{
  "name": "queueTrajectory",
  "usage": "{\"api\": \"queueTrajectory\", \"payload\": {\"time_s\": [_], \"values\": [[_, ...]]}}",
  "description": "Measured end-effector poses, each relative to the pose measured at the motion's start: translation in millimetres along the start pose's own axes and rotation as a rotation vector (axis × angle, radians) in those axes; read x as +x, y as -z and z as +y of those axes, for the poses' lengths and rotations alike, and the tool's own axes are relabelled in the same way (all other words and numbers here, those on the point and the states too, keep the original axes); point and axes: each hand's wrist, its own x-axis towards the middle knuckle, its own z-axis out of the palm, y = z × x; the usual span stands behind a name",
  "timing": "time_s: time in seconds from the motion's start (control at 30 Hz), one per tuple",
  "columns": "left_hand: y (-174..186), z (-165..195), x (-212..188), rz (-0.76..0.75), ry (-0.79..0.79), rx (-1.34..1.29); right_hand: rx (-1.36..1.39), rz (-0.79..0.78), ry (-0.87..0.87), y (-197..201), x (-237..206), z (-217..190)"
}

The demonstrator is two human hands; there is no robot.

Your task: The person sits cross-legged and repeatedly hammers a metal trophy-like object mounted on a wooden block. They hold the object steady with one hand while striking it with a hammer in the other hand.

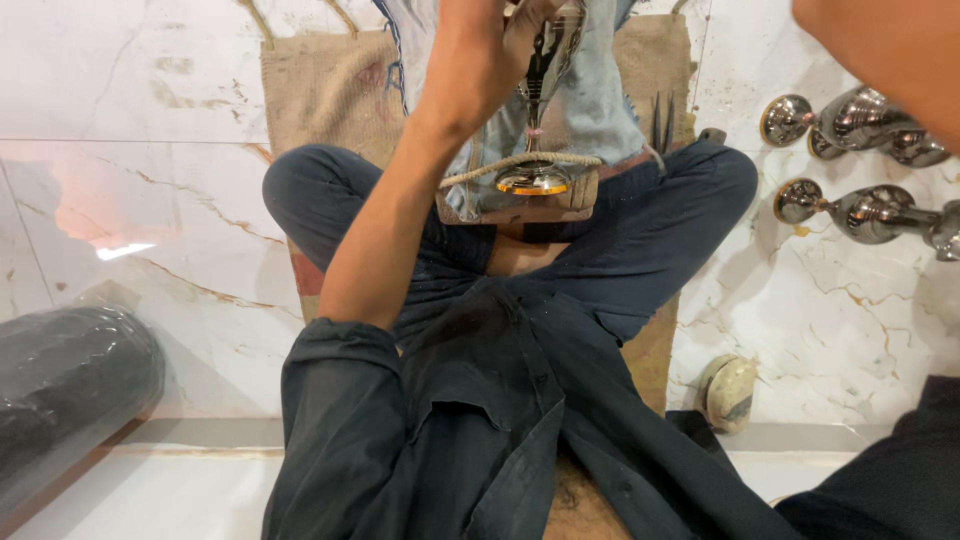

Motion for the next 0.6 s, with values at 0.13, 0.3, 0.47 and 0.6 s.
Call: {"api": "queueTrajectory", "payload": {"time_s": [0.13,0.3,0.47,0.6], "values": [[-2,12,-4,0.058,0.092,-0.059,0.068,-0.025,-0.04,-8,1,9],[-8,26,-14,0.189,0.139,0.031,0.109,-0.036,-0.052,-15,2,13],[-13,32,-18,0.252,0.188,-0.012,0.134,-0.029,-0.053,-19,1,13],[-8,26,-16,0.227,0.221,-0.055,0.149,-0.029,-0.052,-22,2,11]]}}
